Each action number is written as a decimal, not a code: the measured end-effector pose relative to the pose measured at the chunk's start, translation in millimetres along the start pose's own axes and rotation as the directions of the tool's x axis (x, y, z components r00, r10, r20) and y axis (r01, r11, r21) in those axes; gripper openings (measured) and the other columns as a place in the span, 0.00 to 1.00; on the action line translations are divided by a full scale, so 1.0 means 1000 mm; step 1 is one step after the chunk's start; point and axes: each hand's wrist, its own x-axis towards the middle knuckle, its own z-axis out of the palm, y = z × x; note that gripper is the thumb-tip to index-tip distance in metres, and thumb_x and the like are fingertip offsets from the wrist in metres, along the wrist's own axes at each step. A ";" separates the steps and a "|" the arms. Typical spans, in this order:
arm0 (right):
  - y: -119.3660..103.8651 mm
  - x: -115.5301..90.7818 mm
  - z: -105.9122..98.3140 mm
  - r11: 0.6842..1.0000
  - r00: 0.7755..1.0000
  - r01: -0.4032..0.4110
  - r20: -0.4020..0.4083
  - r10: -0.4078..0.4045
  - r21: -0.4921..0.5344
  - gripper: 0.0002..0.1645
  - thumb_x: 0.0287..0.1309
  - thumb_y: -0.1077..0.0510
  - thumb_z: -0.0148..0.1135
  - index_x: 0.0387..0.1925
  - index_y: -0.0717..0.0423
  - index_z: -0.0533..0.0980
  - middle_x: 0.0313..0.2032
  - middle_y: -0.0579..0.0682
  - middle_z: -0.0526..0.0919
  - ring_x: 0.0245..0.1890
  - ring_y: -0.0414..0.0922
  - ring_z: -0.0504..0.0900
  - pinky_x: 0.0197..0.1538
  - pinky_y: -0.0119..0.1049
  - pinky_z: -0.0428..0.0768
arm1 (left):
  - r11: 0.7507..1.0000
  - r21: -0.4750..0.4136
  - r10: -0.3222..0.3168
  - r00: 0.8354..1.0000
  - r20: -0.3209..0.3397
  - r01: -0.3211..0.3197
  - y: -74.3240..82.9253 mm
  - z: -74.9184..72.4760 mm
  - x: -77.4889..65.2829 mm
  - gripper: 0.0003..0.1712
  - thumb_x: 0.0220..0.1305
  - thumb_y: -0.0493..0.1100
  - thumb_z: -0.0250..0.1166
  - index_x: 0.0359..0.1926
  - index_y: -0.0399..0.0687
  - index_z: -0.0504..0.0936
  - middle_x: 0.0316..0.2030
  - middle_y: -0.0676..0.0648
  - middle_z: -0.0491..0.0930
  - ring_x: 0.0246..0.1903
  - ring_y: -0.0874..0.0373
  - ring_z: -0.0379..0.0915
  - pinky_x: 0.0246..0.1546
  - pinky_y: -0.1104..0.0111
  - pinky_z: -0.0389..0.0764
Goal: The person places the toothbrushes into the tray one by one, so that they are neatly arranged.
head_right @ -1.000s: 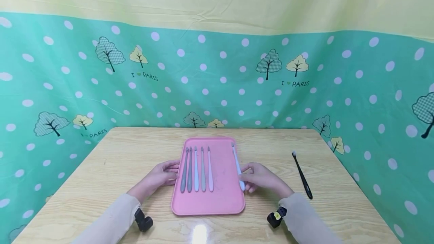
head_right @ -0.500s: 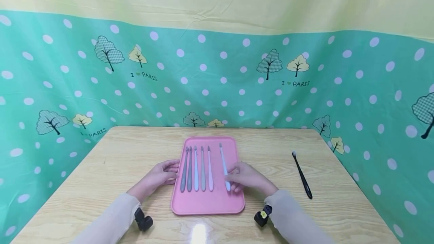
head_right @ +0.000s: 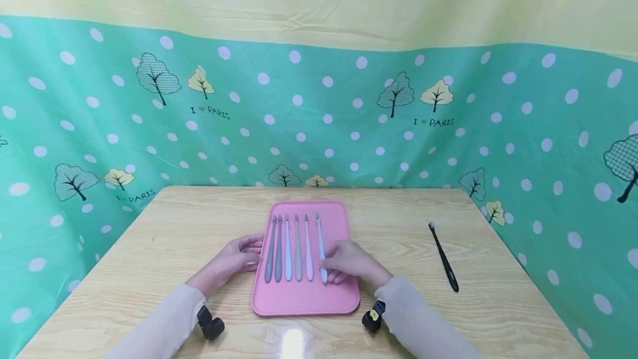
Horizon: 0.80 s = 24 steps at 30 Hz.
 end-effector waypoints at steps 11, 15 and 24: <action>0.000 0.004 0.005 0.999 1.000 -0.003 -0.025 0.002 -0.038 0.21 0.62 0.57 0.69 0.48 0.69 0.73 0.25 0.55 0.84 0.21 0.45 0.84 0.25 0.39 0.88 | 1.000 0.028 0.003 1.000 -0.013 -0.003 0.002 0.001 -0.003 0.36 0.59 0.25 0.63 0.70 0.33 0.67 0.57 0.35 0.73 0.50 0.48 0.77 0.47 0.60 0.87; 0.000 0.006 0.005 0.999 1.000 0.001 -0.028 -0.003 -0.053 0.20 0.62 0.57 0.68 0.47 0.69 0.73 0.25 0.55 0.84 0.21 0.45 0.84 0.25 0.39 0.88 | 1.000 0.027 0.004 1.000 -0.013 -0.004 0.002 0.001 -0.003 0.36 0.59 0.25 0.63 0.70 0.33 0.67 0.56 0.35 0.73 0.50 0.49 0.78 0.47 0.60 0.87; 0.002 0.009 0.006 0.998 0.999 0.000 -0.039 -0.003 -0.062 0.20 0.61 0.58 0.69 0.47 0.68 0.74 0.25 0.55 0.84 0.22 0.46 0.85 0.26 0.39 0.88 | 1.000 -0.003 0.015 1.000 -0.005 -0.015 -0.001 0.000 0.000 0.36 0.58 0.24 0.63 0.69 0.32 0.67 0.55 0.36 0.74 0.48 0.50 0.78 0.47 0.61 0.87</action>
